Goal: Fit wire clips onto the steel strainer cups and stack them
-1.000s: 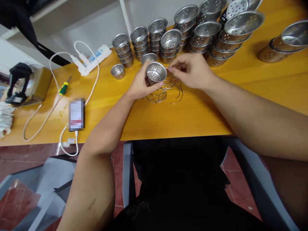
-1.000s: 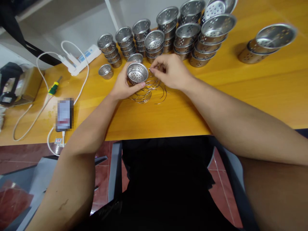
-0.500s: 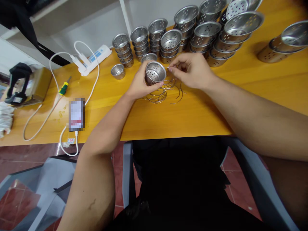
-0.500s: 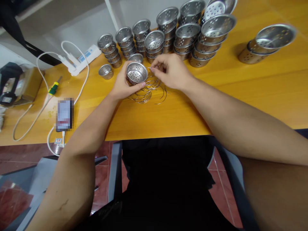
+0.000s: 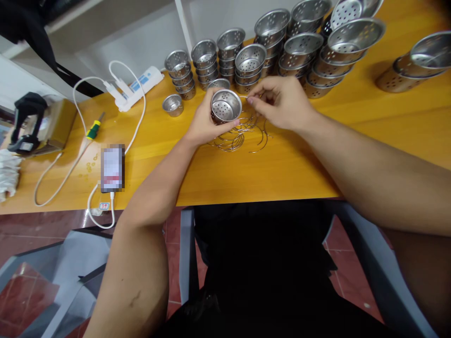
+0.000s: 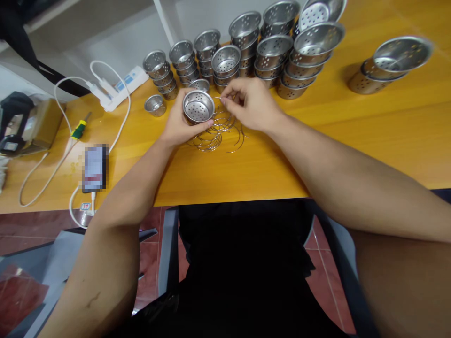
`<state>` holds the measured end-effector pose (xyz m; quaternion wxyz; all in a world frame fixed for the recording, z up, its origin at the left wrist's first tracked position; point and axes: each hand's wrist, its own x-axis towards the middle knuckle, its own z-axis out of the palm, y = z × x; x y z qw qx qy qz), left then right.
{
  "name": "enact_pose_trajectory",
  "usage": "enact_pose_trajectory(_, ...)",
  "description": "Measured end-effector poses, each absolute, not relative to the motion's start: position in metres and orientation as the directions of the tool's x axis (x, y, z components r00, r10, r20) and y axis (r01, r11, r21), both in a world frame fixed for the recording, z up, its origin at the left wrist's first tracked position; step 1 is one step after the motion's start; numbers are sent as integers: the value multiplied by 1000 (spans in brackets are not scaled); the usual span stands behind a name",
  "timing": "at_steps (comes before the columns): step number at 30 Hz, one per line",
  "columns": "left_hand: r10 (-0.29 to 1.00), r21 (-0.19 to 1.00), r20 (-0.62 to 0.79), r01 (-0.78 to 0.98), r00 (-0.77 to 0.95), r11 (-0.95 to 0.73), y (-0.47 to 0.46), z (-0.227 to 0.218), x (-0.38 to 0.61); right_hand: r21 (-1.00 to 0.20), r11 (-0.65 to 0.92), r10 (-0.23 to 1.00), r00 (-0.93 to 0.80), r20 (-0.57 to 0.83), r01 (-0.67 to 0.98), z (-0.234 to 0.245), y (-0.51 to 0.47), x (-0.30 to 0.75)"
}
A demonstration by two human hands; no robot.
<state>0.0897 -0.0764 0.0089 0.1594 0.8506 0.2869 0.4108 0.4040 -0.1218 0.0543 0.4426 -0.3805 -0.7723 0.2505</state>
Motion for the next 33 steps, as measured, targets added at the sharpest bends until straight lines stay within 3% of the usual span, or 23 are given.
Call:
enact_pose_trajectory(7,611,511,636,337,471,-791,-70,7,89,-771,568,815,-320,482,287,54,-122,402)
enact_pose_trajectory(18,632,583,628,263,455,-769,-63,-2,90,-706,655,756,-222,616,271,63,-125,399)
enact_pose_trajectory(26,585,541,625,254,517,-802,-66,-6,97,-785,558,828,-238,507,269,73,-142,381)
enact_pose_trajectory(33,588,536,614,268,526,-800,-72,-2,102,-765,526,850,-221,478,371,73,-145,377)
